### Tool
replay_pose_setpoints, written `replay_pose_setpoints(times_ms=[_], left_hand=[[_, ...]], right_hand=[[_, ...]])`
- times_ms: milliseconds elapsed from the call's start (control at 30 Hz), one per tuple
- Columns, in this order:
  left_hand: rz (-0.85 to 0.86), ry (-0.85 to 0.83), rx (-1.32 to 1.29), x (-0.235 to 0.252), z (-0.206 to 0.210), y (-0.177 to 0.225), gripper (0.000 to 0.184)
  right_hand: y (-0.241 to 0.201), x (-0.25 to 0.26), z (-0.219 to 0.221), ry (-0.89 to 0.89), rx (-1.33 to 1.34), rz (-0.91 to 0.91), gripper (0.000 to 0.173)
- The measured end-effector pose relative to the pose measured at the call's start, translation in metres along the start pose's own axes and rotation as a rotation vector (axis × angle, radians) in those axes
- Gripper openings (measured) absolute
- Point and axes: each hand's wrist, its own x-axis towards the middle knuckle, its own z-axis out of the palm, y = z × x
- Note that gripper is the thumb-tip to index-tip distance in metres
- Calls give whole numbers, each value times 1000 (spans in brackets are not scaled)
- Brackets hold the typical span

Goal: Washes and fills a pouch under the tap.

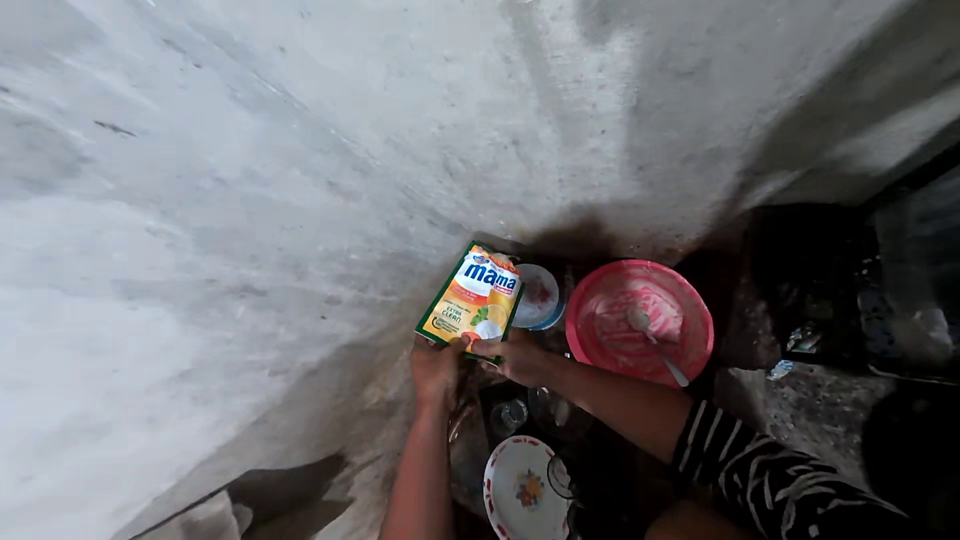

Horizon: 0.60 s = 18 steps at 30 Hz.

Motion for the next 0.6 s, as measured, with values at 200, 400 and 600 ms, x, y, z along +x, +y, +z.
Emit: replay_pose_setpoints(times_ms=[200, 400, 600], left_hand=[[-43, 40, 150, -6, -1, -7, 22], [-11, 221, 202, -5, 11, -25, 29], [-168, 100, -471, -13, 42, -24, 54]], right_hand=[[5, 0, -5, -30, -76, -35, 49], [11, 0, 2, 92, -324, -34, 44], [9, -4, 3, -15, -348, 108, 48]])
